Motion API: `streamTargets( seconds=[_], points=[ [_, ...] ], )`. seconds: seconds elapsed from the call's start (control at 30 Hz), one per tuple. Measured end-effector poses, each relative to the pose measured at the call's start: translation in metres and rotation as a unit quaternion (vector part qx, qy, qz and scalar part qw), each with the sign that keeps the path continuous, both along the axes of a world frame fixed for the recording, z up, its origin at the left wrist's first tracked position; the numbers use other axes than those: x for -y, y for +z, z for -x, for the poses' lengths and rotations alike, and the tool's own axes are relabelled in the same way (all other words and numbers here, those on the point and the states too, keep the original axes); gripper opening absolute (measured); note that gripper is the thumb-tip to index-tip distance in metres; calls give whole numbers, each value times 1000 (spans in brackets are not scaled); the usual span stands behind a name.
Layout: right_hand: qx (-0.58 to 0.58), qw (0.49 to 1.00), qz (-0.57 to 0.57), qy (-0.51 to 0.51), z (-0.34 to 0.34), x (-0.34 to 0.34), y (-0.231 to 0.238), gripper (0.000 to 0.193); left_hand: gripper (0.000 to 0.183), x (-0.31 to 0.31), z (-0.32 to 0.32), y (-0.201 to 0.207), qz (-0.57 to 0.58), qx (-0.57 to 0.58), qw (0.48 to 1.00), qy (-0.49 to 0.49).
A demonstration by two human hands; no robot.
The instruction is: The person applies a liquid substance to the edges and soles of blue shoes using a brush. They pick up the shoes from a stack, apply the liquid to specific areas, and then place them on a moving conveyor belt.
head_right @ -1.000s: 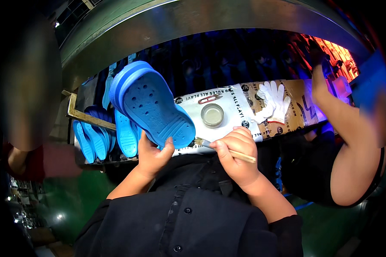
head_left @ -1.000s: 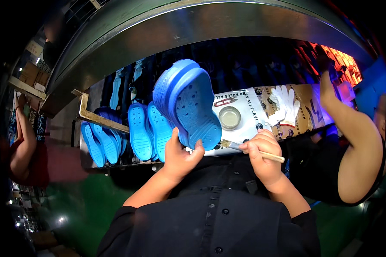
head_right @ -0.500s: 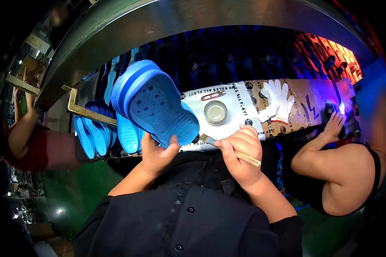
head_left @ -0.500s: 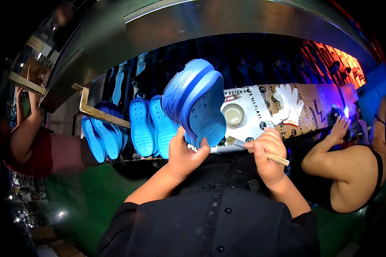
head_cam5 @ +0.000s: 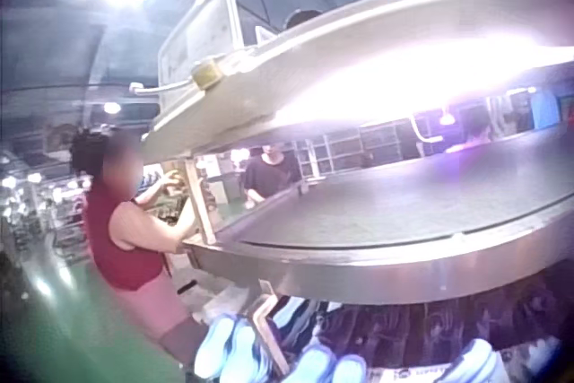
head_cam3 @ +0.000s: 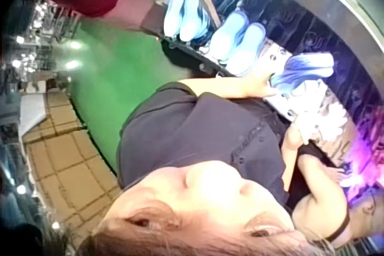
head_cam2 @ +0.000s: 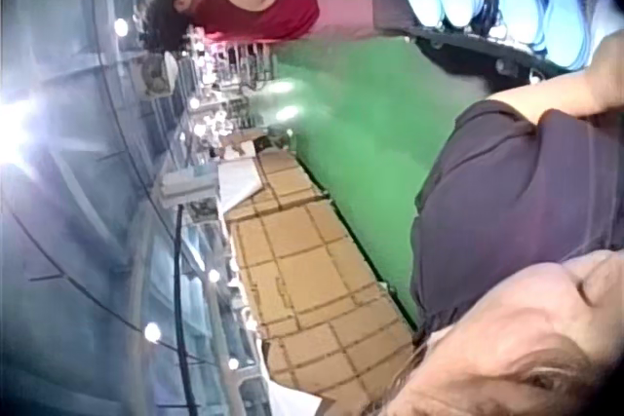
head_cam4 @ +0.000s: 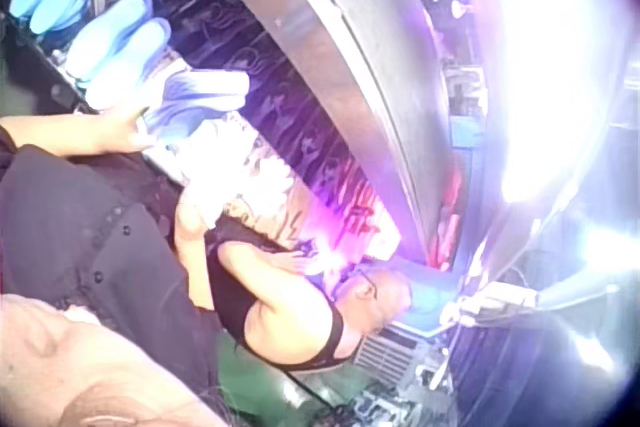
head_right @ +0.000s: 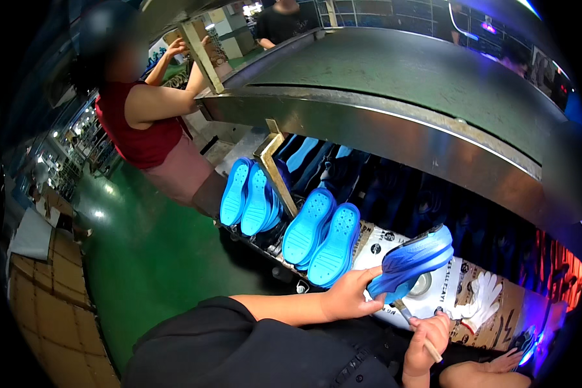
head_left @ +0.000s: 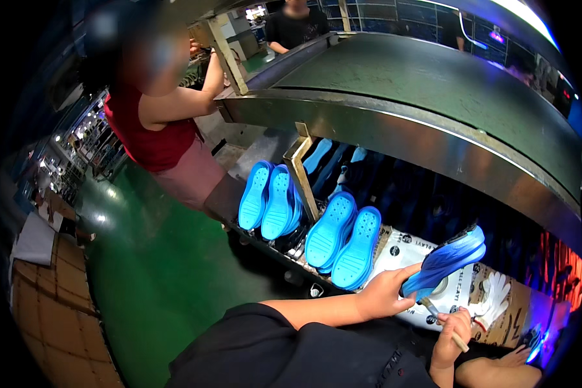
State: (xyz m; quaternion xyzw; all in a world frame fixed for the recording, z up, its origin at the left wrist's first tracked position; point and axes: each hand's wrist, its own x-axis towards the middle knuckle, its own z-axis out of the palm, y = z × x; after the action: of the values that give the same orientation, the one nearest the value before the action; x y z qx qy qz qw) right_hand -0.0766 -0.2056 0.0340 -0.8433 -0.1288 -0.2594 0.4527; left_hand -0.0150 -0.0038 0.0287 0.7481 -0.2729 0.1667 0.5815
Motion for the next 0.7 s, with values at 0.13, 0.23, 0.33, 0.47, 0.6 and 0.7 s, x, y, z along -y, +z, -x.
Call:
streamTargets(
  seconds=[0.13, 0.23, 0.33, 0.47, 0.6, 0.7],
  points=[
    [-1, 1000, 31, -4, 3, 1, -1, 25, 60, -2, 2, -1, -7, -48, 999, -18],
    [-6, 1000, -24, -15, 4, 6, -6, 26, 58, -2, 1, 2, -11, -48, 999, -16],
    [14, 999, -33, 3, 3, 3, -6, 27, 57, 0, 1, 0, -3, -40, 999, -4],
    [4, 1000, -5, 0, 4, 1, -6, 27, 57, 0, 0, -2, -2, -8, 1000, -2],
    [46, 997, -44, -36, 8, 8, -2, 25, 48, 10, -1, -10, -11, -27, 1000, -5],
    [31, 999, 14, -1, 1, 3, 5, 21, 46, 7, 2, -8, -31, 23, 999, 35]
  ],
)
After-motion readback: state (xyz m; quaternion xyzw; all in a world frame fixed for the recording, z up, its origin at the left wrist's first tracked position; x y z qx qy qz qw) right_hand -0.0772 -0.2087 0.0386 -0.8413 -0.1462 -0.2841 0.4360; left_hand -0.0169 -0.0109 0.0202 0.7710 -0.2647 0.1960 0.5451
